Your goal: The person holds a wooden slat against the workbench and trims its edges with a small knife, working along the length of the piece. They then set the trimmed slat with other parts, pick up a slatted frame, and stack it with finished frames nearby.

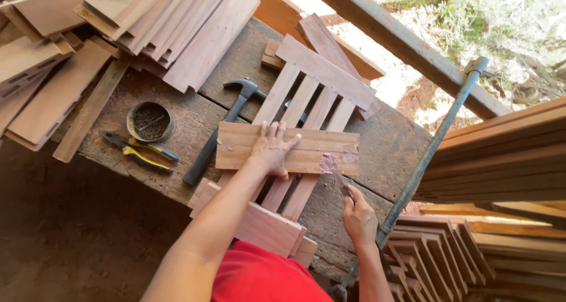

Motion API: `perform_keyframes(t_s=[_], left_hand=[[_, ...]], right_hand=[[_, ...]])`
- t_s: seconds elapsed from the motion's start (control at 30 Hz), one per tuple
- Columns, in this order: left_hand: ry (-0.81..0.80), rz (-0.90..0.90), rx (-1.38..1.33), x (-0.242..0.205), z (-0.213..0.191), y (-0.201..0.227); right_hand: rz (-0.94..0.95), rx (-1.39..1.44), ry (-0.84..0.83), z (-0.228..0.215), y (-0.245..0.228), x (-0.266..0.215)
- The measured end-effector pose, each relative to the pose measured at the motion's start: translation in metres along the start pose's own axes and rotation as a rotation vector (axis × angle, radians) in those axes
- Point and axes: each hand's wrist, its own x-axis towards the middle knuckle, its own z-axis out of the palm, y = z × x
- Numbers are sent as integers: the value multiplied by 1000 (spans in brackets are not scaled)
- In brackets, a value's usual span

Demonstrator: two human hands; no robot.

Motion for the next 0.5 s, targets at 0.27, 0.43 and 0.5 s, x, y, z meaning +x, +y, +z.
perform_keyframes(t_s=[0.27, 0.43, 0.5], left_hand=[[52, -53, -18, -24, 4, -5], [77, -54, -32, -20, 12, -7], [75, -50, -35, -22, 15, 5]], right_hand=[[71, 35, 0, 28, 16, 11], [1, 144, 71, 34, 7, 4], [-26, 161, 86, 39, 30, 7]])
